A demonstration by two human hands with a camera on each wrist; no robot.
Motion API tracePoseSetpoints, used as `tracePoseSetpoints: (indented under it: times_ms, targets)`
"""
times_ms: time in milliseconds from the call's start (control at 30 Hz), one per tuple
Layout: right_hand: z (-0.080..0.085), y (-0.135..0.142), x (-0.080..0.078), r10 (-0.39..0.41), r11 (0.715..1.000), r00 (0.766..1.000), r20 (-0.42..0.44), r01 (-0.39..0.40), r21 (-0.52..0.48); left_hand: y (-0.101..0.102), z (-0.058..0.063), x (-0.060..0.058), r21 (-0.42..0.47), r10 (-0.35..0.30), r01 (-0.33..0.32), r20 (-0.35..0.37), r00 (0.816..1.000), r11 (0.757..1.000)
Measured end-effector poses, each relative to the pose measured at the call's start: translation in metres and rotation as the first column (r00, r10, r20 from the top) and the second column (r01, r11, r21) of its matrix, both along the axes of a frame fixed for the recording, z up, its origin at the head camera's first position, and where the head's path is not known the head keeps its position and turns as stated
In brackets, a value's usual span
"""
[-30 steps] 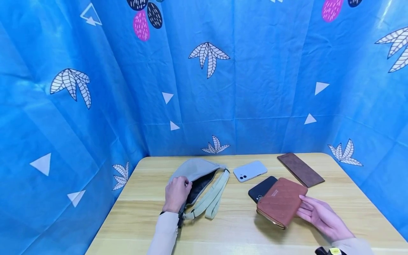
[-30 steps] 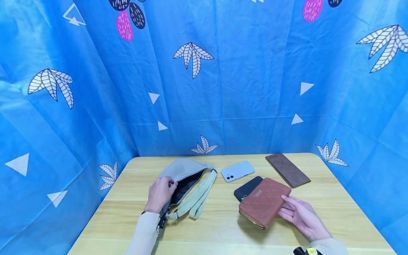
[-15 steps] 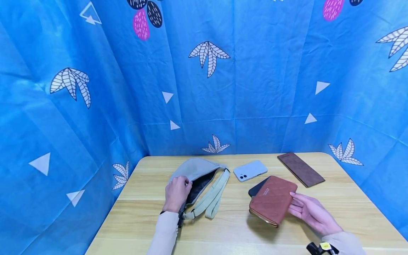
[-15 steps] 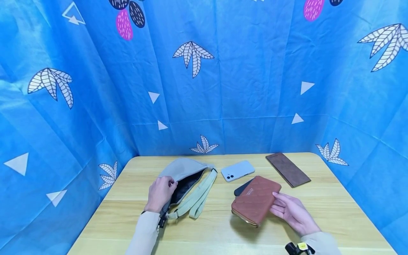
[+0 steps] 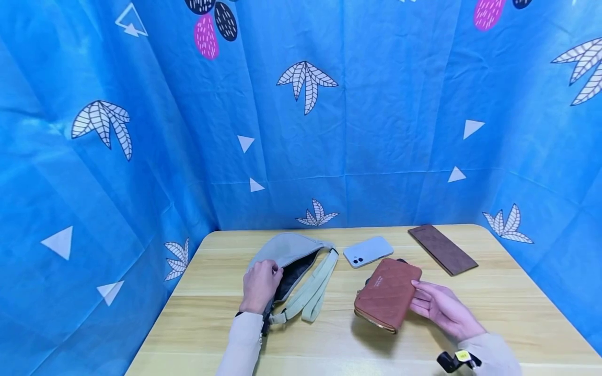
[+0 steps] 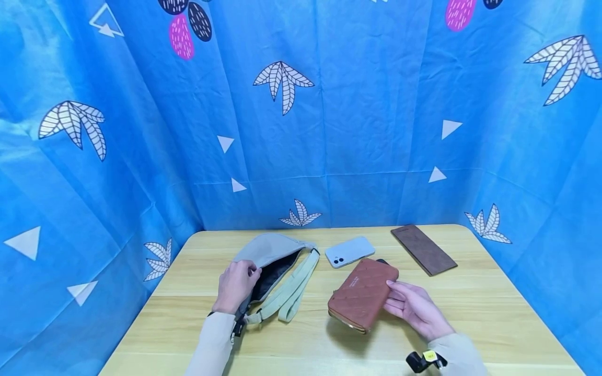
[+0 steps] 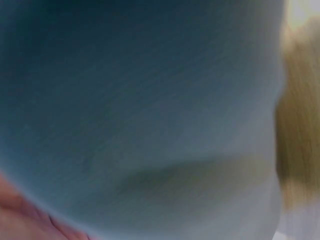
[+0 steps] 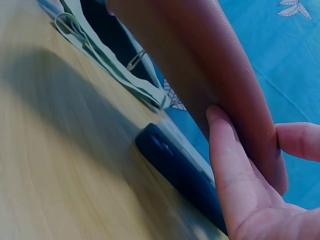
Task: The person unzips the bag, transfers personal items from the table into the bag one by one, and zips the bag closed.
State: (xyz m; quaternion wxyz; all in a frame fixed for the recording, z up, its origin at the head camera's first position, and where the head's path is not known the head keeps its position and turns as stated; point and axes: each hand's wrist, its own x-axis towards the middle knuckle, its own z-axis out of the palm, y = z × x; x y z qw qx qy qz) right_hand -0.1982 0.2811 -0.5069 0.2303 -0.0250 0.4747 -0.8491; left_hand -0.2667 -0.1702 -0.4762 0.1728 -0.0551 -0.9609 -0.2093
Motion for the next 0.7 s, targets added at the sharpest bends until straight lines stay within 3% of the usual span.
tracePoseSetpoints:
  times_ms: [700]
  targets:
    - [-0.003, -0.037, -0.016, 0.031, 0.998, 1.000, 0.000, -0.031, 0.058, -0.001, -0.003, -0.001, -0.007, -0.010, 0.010, 0.000, 1.000, 1.000]
